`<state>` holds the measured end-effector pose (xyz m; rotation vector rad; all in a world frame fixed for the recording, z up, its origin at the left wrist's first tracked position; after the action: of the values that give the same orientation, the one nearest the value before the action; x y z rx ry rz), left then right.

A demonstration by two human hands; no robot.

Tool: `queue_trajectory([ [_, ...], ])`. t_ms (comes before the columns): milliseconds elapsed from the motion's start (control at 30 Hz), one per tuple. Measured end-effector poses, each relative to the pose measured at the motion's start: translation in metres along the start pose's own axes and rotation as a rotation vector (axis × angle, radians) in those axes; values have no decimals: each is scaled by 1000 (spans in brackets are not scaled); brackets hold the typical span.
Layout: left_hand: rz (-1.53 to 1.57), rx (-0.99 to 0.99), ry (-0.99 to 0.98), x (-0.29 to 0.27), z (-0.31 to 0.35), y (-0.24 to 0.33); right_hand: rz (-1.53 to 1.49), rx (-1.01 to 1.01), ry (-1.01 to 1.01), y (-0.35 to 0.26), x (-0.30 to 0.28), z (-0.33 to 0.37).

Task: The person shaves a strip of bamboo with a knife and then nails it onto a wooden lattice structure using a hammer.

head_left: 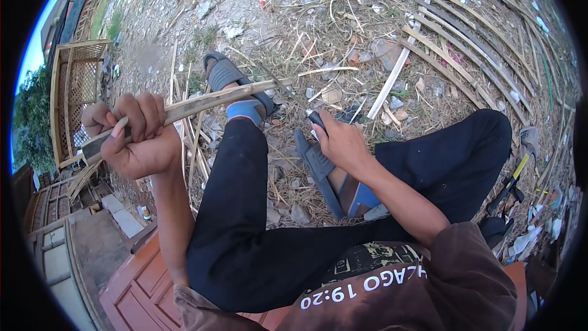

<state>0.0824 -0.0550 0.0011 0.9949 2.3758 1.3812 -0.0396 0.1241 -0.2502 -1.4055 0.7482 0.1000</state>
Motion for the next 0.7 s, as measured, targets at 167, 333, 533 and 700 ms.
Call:
queue_trajectory([
  [167, 12, 19, -7, -11, -4, 1, 53, 77, -100, 20, -5, -8],
  [333, -14, 22, 54, -16, -2, 0, 85, 180, -165, 37, 17, 8],
  [533, 6, 55, 106, -10, -10, 0, -185, 129, -56, 33, -30, 22],
  [700, -41, 169, 183, -42, -54, 87, -318, 135, 240, 25, -150, 71],
])
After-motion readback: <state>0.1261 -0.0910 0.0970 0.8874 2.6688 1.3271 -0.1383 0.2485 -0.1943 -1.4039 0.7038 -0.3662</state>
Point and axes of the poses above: each hand's wrist, its own z-axis away from the middle knuckle, its own x-axis out of the palm, y = z × x, the point moved 4 cm from there along -z, towards the middle knuckle, and after that the axes turned 3 degrees about -x, right-handed, at the moved point
